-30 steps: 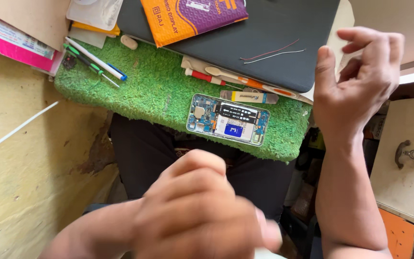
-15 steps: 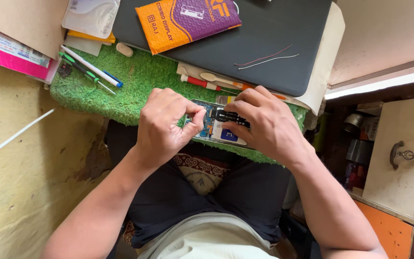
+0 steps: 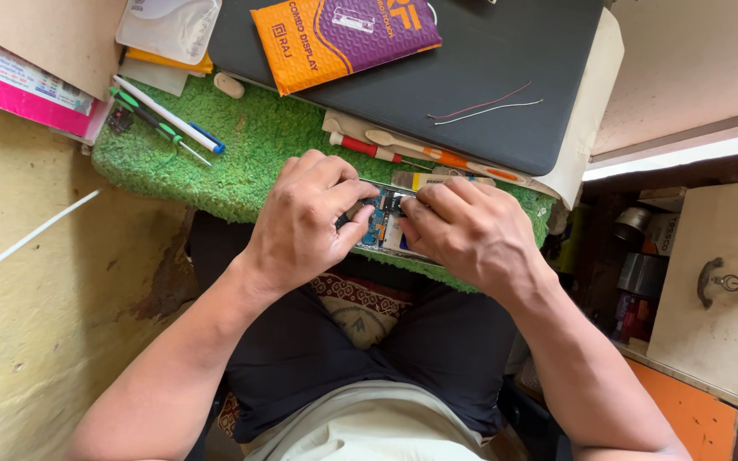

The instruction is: The person disassembles a smartphone on a small workbench, lifting out the battery and flex cables and setting them aside. They then pick up the phone motherboard and clean its surface and connectors using a brush and a cotton swab, turning the board over to work on different sides.

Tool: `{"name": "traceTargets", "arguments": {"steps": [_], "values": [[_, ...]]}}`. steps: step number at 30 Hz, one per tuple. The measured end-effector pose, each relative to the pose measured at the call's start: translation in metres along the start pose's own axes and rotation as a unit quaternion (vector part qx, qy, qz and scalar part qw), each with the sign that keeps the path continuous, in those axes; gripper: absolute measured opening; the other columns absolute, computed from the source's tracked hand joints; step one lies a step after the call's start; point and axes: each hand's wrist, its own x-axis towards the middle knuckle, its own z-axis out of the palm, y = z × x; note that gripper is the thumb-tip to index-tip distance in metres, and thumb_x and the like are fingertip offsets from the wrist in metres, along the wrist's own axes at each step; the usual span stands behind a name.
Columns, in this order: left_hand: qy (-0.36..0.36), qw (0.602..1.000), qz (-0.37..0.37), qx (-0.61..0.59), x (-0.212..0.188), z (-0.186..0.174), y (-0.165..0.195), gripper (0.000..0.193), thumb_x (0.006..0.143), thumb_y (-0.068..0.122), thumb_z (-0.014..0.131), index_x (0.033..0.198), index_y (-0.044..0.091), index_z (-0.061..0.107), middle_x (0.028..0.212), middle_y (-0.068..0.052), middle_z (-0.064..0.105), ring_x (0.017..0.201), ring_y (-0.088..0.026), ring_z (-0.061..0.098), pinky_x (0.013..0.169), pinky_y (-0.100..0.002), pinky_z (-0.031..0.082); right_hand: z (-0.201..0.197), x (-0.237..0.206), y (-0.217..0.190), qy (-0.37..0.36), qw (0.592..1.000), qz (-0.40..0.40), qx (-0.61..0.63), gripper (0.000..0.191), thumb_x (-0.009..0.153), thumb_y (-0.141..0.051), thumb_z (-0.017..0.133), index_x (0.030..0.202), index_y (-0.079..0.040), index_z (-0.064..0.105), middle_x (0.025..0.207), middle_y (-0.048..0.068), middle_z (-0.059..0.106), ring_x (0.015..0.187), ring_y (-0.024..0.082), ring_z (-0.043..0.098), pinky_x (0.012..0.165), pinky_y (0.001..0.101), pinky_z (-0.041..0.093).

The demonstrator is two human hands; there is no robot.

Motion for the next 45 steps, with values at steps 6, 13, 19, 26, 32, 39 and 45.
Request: {"name": "traceTargets", "arguments": {"steps": [6,13,19,26,32,39,45], "values": [[-0.002,1.0,0.005,-0.005,-0.001,-0.001,-0.002,0.017,0.084,0.01,0.08,0.099,0.006,0.074,0.093,-0.006,0.062,0.093,-0.027,0.059,0.084,-0.042,0.048,0.001,-0.002,-0.001,-0.014,0.999,-0.015,-0.032,0.021,0.087,-0.022,0.081,0.102,-0.007,0.077,0.092,0.001,0.069,0.082,0.018,0.066,0.069,0.0338,0.055],[0.001,1.0,-0.003,-0.019,-0.003,0.001,-0.002,0.018,0.082,0.008,0.079,0.099,0.006,0.075,0.096,-0.007,0.061,0.094,-0.026,0.057,0.085,-0.041,0.045,0.0,0.005,-0.002,-0.021,0.997,0.044,0.053,0.026,0.084,-0.021,0.081,0.103,-0.006,0.074,0.098,0.005,0.068,0.088,0.023,0.065,0.077,0.0373,0.055],[-0.011,1.0,-0.022,-0.016,0.0,0.006,0.001,0.014,0.081,0.006,0.077,0.094,0.008,0.074,0.093,-0.004,0.061,0.094,-0.024,0.057,0.083,-0.041,0.04,0.001,0.008,-0.004,-0.045,0.993,0.08,0.076,0.027,0.082,-0.02,0.082,0.104,-0.008,0.074,0.098,0.006,0.067,0.091,0.026,0.063,0.078,0.04,0.054],[-0.018,0.999,-0.03,-0.01,0.004,0.011,0.003,0.017,0.078,0.006,0.074,0.094,0.007,0.069,0.096,-0.007,0.061,0.096,-0.027,0.056,0.085,-0.042,0.041,0.001,0.008,-0.003,-0.048,0.992,0.082,0.083,0.028,0.081,-0.019,0.081,0.105,-0.007,0.074,0.098,0.006,0.066,0.09,0.026,0.063,0.079,0.0402,0.054],[-0.014,0.999,-0.028,-0.003,0.005,0.015,0.004,0.019,0.077,0.005,0.072,0.096,0.006,0.067,0.098,-0.008,0.06,0.097,-0.028,0.056,0.086,-0.043,0.041,0.001,0.008,-0.002,-0.044,0.992,0.082,0.09,0.028,0.08,-0.018,0.081,0.105,-0.007,0.073,0.099,0.006,0.066,0.09,0.026,0.063,0.08,0.0399,0.054],[-0.021,0.999,-0.031,0.01,0.006,0.017,0.003,0.02,0.076,0.006,0.07,0.096,0.005,0.065,0.097,-0.01,0.058,0.095,-0.029,0.055,0.085,-0.044,0.042,0.002,0.008,-0.003,-0.047,0.991,0.086,0.088,0.029,0.08,-0.018,0.082,0.105,-0.007,0.073,0.098,0.007,0.066,0.09,0.027,0.063,0.079,0.0401,0.054],[-0.07,0.995,-0.048,0.053,0.012,0.022,0.006,0.031,0.073,0.015,0.076,0.096,0.004,0.059,0.101,-0.014,0.055,0.098,-0.033,0.053,0.085,-0.047,0.043,0.001,0.009,-0.005,-0.043,0.992,0.085,0.085,0.029,0.08,-0.017,0.082,0.106,-0.007,0.073,0.099,0.007,0.066,0.091,0.027,0.062,0.081,0.0404,0.053]]}}
